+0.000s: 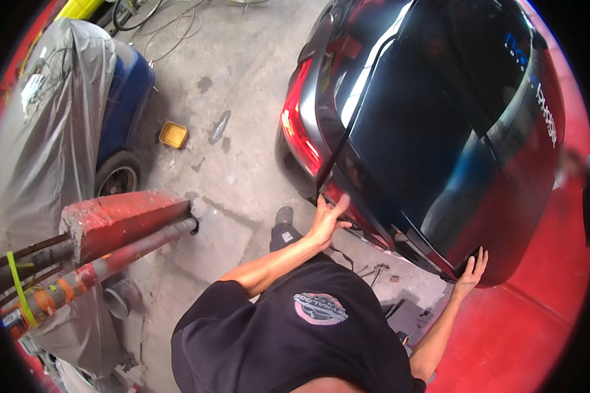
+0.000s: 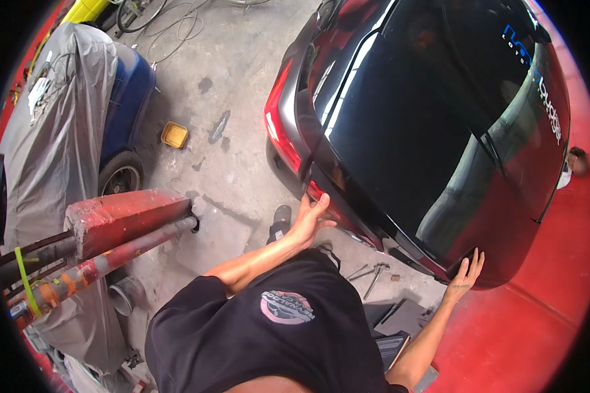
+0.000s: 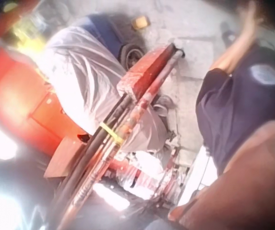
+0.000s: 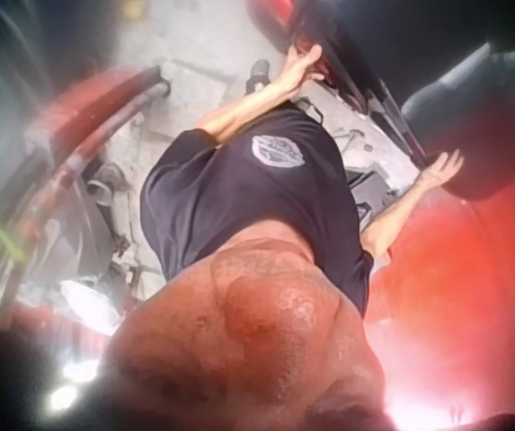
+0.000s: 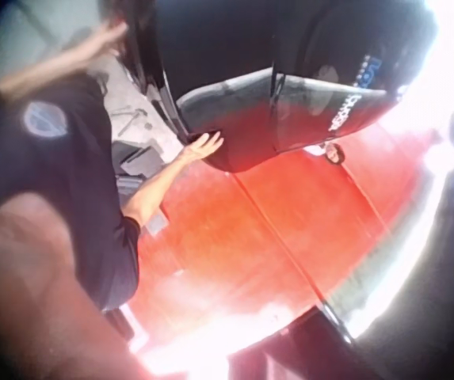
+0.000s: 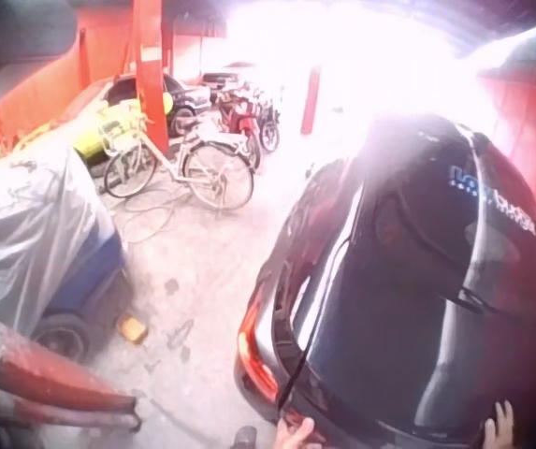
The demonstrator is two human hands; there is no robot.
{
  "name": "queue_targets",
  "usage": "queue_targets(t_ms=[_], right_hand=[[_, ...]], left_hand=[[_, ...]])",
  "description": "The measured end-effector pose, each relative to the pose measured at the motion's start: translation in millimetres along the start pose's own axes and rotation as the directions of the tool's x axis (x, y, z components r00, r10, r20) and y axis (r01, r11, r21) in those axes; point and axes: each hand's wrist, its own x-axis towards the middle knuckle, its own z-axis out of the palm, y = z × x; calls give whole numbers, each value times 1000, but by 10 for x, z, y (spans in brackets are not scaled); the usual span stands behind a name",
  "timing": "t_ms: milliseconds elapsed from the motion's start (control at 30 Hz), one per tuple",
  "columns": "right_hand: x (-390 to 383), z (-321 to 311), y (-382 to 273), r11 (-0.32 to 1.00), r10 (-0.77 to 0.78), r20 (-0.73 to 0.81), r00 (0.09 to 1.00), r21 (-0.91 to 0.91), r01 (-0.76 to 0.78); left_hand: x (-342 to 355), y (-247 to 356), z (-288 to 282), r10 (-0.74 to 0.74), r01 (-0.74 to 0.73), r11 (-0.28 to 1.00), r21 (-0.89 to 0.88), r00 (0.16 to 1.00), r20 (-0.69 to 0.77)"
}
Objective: Repairing the rear trunk panel of a car using a hammer and block.
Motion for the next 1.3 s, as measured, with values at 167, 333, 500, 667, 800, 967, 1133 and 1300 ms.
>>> queue_targets(t_ms=[167,333,500,667,800,967,1133,1300], right_hand=[[-13,120,42,998,66,-10,998,24,-66],[-11,35,38,996,-39,-139,990,-91,27],[105,131,-1,983,-76,-202,976,-181,39],[91,-68,92,988,37,-247,968,-139,-73],[83,-480,134,999,47,-325,945,8,-47],[166,-843,317,963,-193,-444,875,86,256],[324,-1435,527,870,-459,-383,802,-12,493],[378,-1966,1462,933,-346,-445,826,-74,351]], left_hand=[[-2,64,-9,-4,6,999,45,1000,-25],[150,-40,5,16,-21,999,49,994,106],[109,48,22,-38,49,996,-79,990,138],[-142,46,177,-133,136,991,-19,987,89],[-381,91,477,-133,132,990,54,991,13],[-726,149,814,-50,56,985,165,998,-38],[-1059,15,1007,200,-195,975,107,979,-39],[-1454,-163,1148,534,-558,805,203,830,162]])
